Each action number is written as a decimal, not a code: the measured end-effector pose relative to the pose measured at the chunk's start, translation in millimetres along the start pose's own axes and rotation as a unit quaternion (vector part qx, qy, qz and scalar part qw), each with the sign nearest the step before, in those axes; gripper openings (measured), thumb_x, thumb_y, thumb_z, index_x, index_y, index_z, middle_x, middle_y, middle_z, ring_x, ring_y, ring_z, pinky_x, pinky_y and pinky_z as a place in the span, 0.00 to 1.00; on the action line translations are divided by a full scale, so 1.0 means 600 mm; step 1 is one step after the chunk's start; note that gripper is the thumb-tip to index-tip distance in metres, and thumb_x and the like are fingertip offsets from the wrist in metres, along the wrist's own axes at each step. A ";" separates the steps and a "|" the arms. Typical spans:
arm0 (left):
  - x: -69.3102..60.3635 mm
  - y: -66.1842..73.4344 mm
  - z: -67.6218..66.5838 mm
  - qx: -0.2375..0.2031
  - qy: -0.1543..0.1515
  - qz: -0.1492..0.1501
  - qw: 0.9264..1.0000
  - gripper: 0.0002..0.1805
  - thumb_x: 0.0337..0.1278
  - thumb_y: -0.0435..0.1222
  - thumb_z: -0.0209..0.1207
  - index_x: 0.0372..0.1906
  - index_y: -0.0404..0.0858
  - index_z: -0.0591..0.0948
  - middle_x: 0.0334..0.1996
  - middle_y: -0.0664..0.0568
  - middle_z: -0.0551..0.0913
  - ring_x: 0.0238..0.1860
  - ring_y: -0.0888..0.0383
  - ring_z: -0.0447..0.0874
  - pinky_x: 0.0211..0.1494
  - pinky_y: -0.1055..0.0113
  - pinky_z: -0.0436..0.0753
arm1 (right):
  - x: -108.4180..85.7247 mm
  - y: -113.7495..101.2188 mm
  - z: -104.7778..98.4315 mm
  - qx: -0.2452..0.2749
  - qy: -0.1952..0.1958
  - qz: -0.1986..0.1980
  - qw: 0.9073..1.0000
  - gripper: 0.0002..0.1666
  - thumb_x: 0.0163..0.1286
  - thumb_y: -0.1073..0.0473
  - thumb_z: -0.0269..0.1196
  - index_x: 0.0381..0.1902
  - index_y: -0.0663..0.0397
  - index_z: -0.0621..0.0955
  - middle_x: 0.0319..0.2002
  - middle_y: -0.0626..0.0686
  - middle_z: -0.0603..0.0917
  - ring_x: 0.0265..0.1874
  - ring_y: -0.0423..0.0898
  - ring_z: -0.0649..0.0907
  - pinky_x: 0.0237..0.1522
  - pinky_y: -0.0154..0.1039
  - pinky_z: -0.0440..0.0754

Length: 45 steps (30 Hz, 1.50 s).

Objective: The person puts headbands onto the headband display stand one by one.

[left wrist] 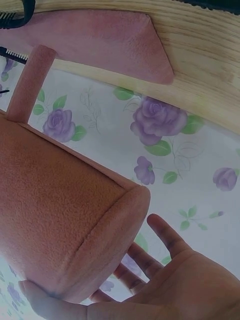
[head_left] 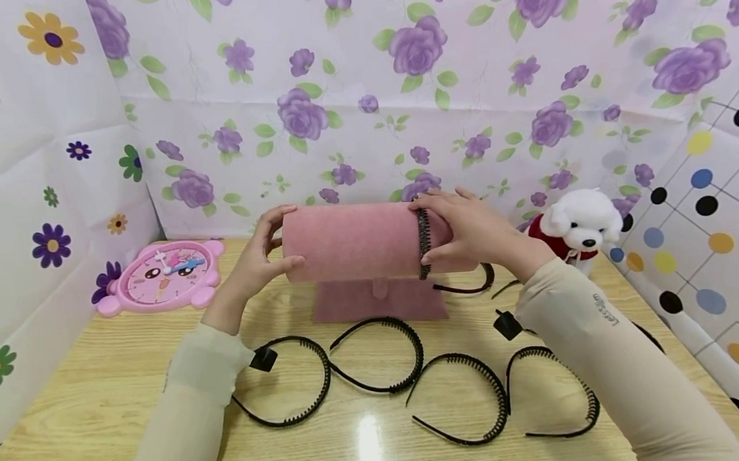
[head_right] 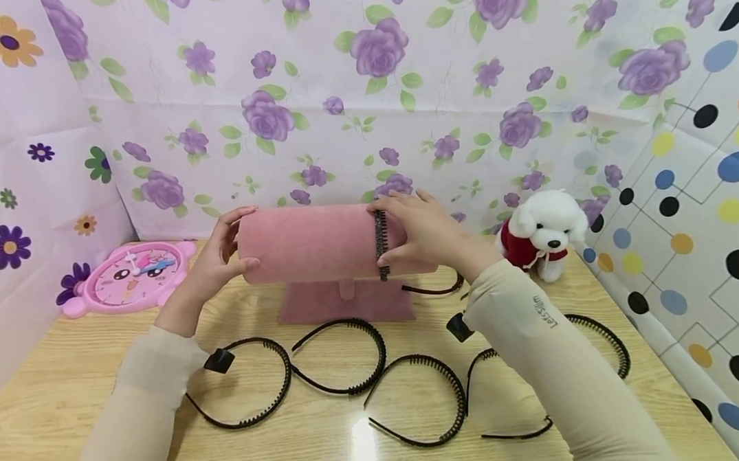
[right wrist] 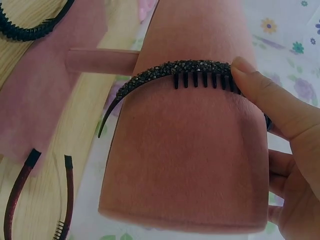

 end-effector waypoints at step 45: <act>0.001 -0.001 -0.003 0.004 0.002 0.006 1.000 0.43 0.48 0.25 0.62 0.72 0.40 0.57 0.66 0.62 0.62 0.66 0.66 0.61 0.63 0.69 0.66 | 0.087 -0.042 0.010 0.113 -0.072 -0.004 0.991 0.42 0.50 0.37 0.72 0.63 0.33 0.70 0.59 0.47 0.77 0.57 0.48 0.74 0.62 0.47 0.70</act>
Point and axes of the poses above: each hand's wrist, its own x-axis towards the middle knuckle, its own z-axis out of the palm, y = z × x, the point moved 10 cm from there along x, towards the middle knuckle
